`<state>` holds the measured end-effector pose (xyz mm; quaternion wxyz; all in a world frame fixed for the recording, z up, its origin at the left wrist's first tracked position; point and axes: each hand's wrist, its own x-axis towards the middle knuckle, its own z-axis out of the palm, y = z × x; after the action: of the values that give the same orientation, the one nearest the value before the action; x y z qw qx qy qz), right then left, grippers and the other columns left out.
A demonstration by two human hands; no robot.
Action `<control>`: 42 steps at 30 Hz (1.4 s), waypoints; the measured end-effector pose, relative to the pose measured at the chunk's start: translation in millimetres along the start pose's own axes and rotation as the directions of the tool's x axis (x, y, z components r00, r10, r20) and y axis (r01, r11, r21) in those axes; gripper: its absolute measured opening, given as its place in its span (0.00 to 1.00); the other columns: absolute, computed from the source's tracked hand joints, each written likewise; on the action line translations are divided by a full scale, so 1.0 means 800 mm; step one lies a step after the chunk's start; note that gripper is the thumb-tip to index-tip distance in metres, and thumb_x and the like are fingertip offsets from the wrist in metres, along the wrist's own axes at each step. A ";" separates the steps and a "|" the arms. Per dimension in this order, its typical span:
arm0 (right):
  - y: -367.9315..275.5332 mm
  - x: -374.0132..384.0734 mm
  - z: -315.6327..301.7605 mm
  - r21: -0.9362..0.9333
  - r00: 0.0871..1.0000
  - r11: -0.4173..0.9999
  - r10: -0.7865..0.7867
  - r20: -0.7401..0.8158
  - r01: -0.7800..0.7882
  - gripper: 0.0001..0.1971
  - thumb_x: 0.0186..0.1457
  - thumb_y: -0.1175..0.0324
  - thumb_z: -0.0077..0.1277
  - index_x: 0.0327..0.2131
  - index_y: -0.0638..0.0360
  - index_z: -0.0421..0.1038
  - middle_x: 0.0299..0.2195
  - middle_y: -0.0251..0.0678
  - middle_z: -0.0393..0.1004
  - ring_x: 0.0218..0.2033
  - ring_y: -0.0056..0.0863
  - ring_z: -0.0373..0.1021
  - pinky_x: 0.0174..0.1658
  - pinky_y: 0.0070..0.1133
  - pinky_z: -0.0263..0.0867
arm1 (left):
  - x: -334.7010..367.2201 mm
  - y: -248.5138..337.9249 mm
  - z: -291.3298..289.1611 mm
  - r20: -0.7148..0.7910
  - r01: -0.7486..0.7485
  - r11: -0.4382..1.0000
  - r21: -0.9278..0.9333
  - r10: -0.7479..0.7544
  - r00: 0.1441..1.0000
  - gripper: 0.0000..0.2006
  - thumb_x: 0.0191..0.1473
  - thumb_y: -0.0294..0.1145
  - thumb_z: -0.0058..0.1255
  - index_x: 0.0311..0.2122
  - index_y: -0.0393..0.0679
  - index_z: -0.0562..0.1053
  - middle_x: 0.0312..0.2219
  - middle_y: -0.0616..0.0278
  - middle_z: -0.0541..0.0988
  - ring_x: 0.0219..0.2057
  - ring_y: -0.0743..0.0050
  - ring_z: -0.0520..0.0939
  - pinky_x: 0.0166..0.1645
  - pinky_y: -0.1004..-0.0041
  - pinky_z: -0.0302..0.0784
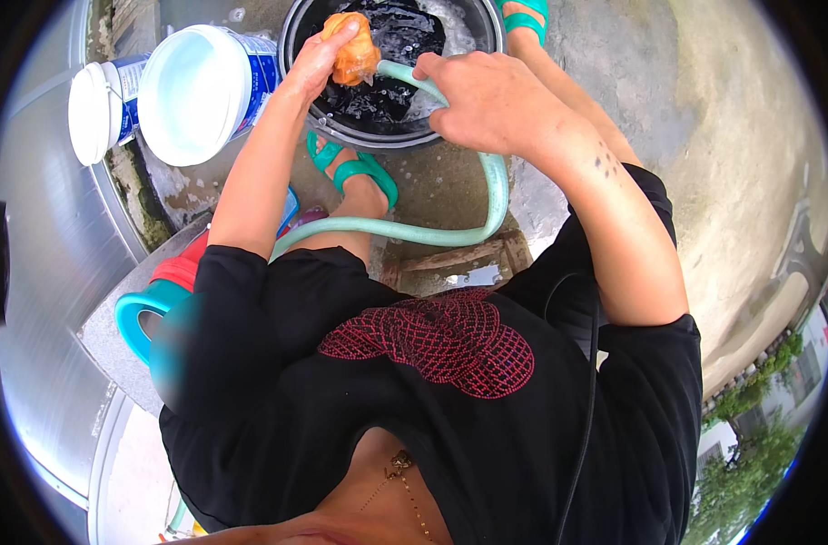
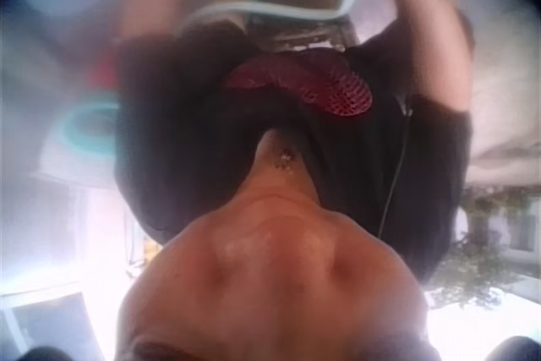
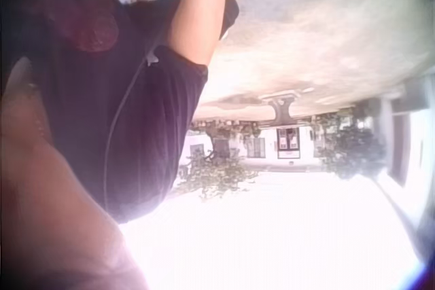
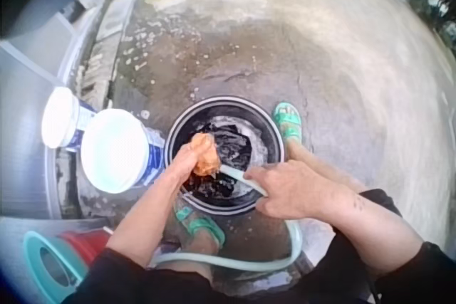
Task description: The person washes garments in a bucket of soapy water, wrings them out by hand, and uses a hose to fill the bucket with water.
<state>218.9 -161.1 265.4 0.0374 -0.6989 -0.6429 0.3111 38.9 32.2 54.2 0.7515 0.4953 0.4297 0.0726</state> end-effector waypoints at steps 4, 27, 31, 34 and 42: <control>0.002 0.002 0.000 -0.024 0.999 0.999 0.023 0.040 -0.022 0.24 0.47 0.68 0.51 0.51 0.60 0.70 0.32 0.53 0.79 0.38 0.49 0.76 0.46 0.39 0.70 | -0.001 -0.045 -0.004 0.341 -0.294 0.403 0.867 -0.048 0.939 0.37 0.48 0.33 0.61 0.65 0.49 0.63 0.69 0.45 0.52 0.71 0.51 0.49 0.71 0.64 0.50; 0.057 0.036 0.044 0.098 0.966 0.963 0.244 0.089 -0.252 0.22 0.52 0.62 0.52 0.52 0.51 0.72 0.29 0.45 0.80 0.41 0.48 0.71 0.55 0.33 0.61 | -0.010 0.009 0.057 0.078 -0.034 0.516 0.856 -0.064 0.995 0.29 0.54 0.49 0.56 0.52 0.34 0.74 0.43 0.44 0.81 0.48 0.50 0.81 0.58 0.60 0.72; 0.079 0.067 0.069 0.161 0.953 0.942 0.301 -0.023 -0.294 0.24 0.51 0.57 0.56 0.49 0.62 0.73 0.37 0.49 0.81 0.43 0.42 0.78 0.49 0.32 0.71 | -0.093 0.058 0.102 0.466 0.135 0.893 0.429 -0.347 0.814 0.36 0.63 0.62 0.41 0.53 0.32 0.72 0.41 0.50 0.83 0.45 0.64 0.83 0.51 0.68 0.77; 0.108 0.101 0.100 0.483 0.898 0.771 0.431 0.085 -0.416 0.21 0.53 0.57 0.55 0.44 0.64 0.74 0.33 0.45 0.81 0.35 0.36 0.78 0.39 0.29 0.73 | -0.162 0.101 0.124 0.540 0.198 0.924 0.326 -0.354 0.764 0.34 0.62 0.63 0.42 0.55 0.38 0.69 0.42 0.54 0.81 0.43 0.68 0.83 0.49 0.73 0.77; 0.098 0.142 0.125 0.938 0.795 -0.019 0.525 0.304 -0.347 0.13 0.65 0.62 0.42 0.42 0.60 0.71 0.26 0.37 0.76 0.20 0.22 0.71 0.20 0.19 0.66 | -0.249 0.174 0.084 0.207 0.016 0.974 0.227 -0.064 0.976 0.15 0.67 0.43 0.43 0.38 0.40 0.70 0.28 0.69 0.71 0.28 0.81 0.71 0.36 0.78 0.71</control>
<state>236.6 -104.6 105.5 0.4219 -0.6859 -0.0273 0.5923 7.3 -50.6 290.4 0.7339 0.5731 0.3619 -0.0451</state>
